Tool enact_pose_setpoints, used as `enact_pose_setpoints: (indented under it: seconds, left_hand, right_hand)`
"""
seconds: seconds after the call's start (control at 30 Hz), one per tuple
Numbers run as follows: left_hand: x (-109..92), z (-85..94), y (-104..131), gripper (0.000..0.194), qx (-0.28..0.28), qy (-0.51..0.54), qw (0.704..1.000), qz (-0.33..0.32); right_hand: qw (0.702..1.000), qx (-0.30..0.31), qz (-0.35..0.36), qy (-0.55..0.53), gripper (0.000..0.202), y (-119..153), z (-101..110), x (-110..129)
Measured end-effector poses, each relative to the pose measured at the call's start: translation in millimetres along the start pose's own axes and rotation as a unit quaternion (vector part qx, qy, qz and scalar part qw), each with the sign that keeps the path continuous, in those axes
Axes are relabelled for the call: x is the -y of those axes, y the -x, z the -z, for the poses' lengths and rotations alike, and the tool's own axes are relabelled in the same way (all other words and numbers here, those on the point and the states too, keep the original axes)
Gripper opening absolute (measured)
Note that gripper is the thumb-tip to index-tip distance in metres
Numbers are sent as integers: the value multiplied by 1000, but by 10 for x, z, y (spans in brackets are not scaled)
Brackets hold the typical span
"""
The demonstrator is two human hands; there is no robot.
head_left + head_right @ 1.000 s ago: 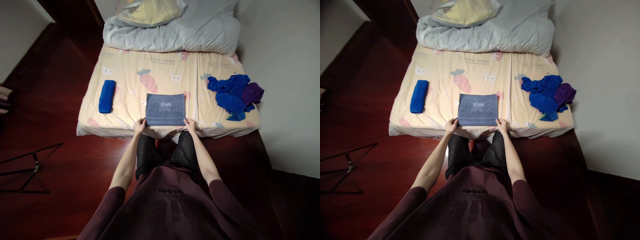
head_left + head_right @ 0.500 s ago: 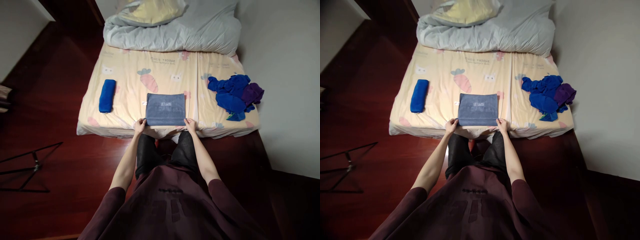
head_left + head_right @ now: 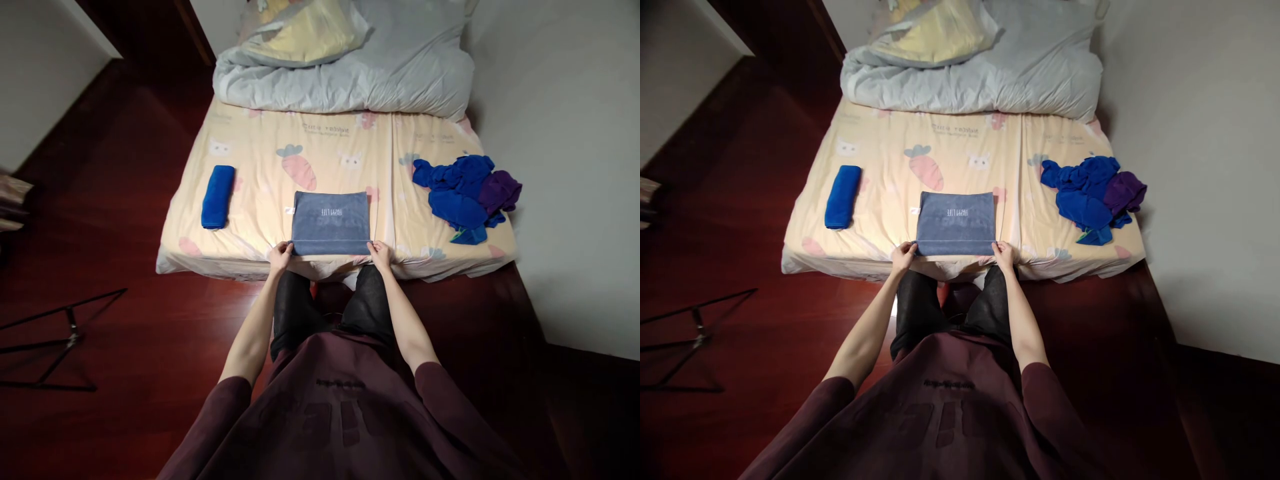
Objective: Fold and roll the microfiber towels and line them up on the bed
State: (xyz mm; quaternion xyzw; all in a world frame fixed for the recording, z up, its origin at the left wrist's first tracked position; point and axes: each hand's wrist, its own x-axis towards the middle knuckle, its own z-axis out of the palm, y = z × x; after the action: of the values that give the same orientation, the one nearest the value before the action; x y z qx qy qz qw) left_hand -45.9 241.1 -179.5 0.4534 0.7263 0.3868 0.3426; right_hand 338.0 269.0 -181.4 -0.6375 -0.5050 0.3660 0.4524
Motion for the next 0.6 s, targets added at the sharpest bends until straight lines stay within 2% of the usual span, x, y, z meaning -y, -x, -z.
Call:
enact_pose_setpoints:
  seconds: [0.2,0.4,0.5,0.6]
  left_hand:
    - [-8,9,-15,27,5,-32,999,-5]
    - [-47,-18,-6,23,-18,-52,998,-9]
    - [-92,30,34,31,-21,-63,996,-56]
    - [-172,129,94,36,-24,-107,983,-144]
  right_hand:
    - [1000,-2,6,10,41,26,29,-9]
    - [998,-30,11,53,29,63,-44,16]
    - [991,-46,14,122,21,93,-78,80]
    - [970,-95,84,208,29,164,-91,201]
